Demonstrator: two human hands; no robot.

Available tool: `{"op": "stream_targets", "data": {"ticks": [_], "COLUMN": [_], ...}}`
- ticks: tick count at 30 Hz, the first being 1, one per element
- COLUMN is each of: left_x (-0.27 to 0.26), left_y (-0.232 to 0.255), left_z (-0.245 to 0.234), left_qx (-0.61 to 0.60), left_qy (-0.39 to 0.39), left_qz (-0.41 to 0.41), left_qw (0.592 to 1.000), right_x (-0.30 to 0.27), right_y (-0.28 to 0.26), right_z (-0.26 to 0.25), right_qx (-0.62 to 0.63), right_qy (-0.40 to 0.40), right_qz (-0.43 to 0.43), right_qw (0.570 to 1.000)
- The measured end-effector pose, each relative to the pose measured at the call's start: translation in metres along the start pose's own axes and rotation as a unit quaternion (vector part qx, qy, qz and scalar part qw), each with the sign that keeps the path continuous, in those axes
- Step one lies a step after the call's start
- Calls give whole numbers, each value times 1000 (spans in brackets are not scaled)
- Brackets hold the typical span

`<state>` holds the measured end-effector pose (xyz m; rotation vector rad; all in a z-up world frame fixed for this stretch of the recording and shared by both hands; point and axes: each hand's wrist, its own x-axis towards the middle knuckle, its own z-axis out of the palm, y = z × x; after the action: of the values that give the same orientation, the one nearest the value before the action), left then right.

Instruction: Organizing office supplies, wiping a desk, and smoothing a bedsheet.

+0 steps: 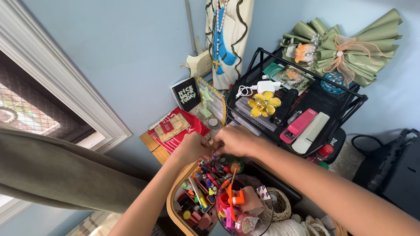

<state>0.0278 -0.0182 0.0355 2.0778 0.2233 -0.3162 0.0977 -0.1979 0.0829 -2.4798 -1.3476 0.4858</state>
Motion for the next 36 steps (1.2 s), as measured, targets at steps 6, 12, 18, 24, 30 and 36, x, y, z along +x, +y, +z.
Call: {"op": "stream_targets", "data": {"ticks": [6,12,18,24,30,36], "left_x": [8,17,2,-13,-1,-6], "left_y": [1,-8,9,26,2,-10], "left_z": [4,15,25,31,22,3], "left_qx": [56,87,281,248,239,139], "left_qy": [10,23,71,133,104,39], "left_qz": [-5,-11,59,22,89,157], "left_qw": [998,996,955,959,961,977], "right_x": [-1,-2,0,-12,-16,-17], "right_y": [8,-2,1,-1,3,8], "right_z": [6,4,14,2,-1,8], "right_qx": [-21,-69,-157,-84,2,-5], "right_qy": [-3,15,36,38,23,25], "right_qz": [-11,1,-28,-16,-4,-11], "right_qw": [1000,998,986,996,1000,1000]}}
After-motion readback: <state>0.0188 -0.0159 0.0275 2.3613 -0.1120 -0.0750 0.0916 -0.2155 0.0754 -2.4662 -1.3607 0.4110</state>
